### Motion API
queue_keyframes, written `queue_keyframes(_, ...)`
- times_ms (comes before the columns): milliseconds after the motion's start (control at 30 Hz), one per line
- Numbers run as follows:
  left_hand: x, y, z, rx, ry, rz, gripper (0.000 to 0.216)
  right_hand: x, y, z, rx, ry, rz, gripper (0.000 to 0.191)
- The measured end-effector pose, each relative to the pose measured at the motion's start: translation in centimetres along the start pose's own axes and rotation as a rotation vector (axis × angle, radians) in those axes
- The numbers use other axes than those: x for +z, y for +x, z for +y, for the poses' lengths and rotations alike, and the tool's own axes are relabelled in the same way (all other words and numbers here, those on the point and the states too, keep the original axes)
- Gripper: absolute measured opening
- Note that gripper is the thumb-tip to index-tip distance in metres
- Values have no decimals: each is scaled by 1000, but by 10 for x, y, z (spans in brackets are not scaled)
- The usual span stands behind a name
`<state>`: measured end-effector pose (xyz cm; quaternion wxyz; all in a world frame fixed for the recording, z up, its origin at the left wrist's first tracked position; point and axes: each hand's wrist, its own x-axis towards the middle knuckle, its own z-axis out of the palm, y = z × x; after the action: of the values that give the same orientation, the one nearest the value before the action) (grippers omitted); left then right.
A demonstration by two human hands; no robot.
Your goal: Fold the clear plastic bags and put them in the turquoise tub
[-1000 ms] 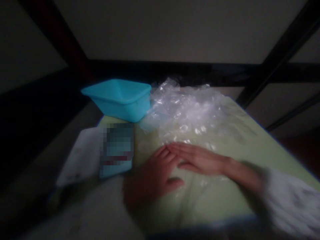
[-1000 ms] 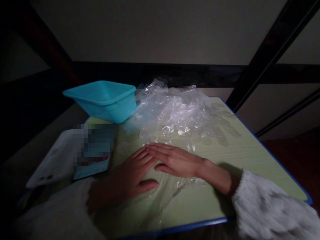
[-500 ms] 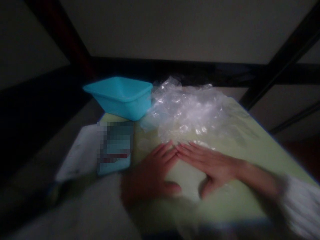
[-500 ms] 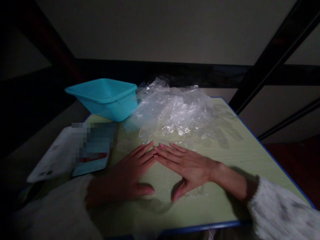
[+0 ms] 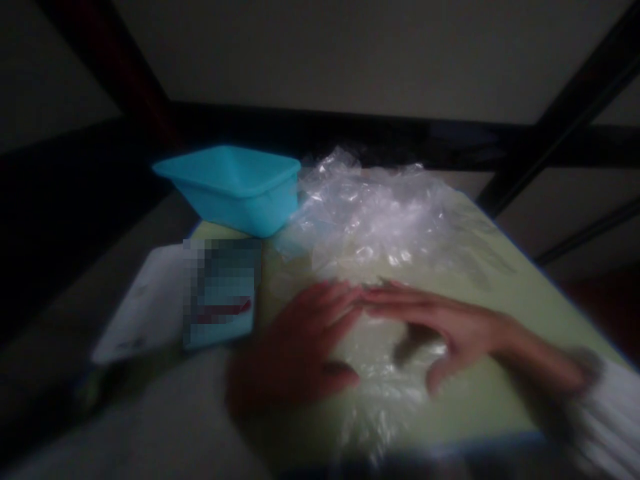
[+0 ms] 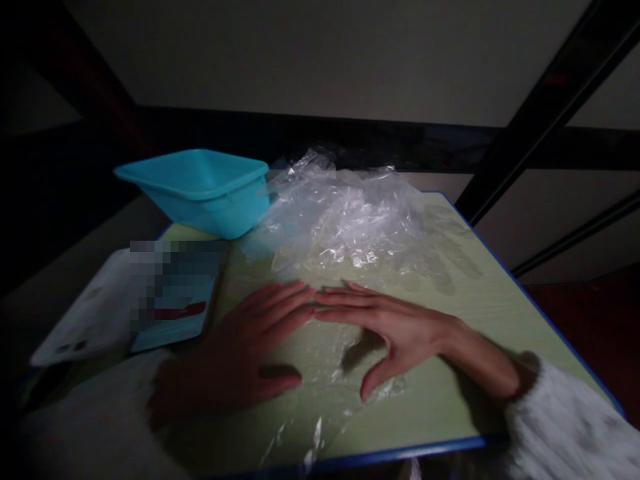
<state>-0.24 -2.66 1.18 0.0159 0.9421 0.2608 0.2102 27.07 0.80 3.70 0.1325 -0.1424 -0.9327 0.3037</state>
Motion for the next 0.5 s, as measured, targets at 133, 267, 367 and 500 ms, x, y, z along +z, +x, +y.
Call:
queue_keyframes(133, -10, -2, 27, 29, -29, 229, 20, -4, 4, -6, 70, 103, 281, 32)
queue_keyframes(267, -12, 7, 45, 142, -140, 78, 25, 12, 13, -11, 97, 73, 292, 36)
queue_keyframes(367, -9, 14, 45, 184, -176, -12, 27, 24, 19, -16, 52, 97, 156, 47)
queue_keyframes(500, -3, 15, 40, 96, -191, -198, 24, 34, 23, -17, -65, -38, 0, 61)
